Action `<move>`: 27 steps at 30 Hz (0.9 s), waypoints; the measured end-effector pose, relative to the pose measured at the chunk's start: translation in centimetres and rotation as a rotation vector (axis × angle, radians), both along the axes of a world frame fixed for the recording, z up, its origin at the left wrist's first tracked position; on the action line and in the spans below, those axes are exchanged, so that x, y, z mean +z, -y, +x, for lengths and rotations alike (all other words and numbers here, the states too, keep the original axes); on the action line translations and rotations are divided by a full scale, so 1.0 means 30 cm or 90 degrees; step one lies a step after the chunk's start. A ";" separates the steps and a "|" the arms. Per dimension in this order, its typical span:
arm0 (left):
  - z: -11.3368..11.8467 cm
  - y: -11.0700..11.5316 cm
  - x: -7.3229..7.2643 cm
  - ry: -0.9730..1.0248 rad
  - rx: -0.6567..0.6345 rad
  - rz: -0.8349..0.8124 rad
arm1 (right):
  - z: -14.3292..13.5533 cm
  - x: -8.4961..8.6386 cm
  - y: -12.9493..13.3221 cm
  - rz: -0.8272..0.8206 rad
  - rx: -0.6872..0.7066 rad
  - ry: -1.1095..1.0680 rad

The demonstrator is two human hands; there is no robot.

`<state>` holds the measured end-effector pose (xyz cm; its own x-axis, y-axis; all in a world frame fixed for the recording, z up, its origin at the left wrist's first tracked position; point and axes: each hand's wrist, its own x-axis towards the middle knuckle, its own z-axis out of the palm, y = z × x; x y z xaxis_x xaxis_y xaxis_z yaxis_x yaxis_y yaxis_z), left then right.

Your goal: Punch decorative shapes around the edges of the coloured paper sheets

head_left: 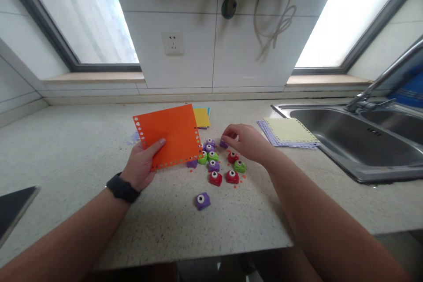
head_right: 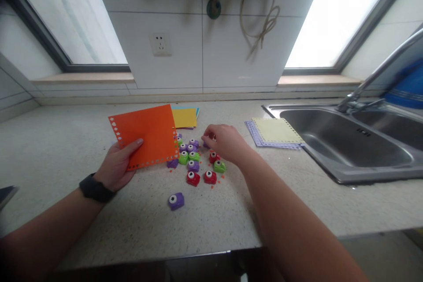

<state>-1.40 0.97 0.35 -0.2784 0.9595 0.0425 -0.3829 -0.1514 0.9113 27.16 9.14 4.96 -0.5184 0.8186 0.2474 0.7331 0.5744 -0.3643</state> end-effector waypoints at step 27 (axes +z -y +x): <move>0.017 0.149 0.016 -0.010 -0.035 -0.043 | -0.055 -0.066 0.039 -0.011 0.123 0.114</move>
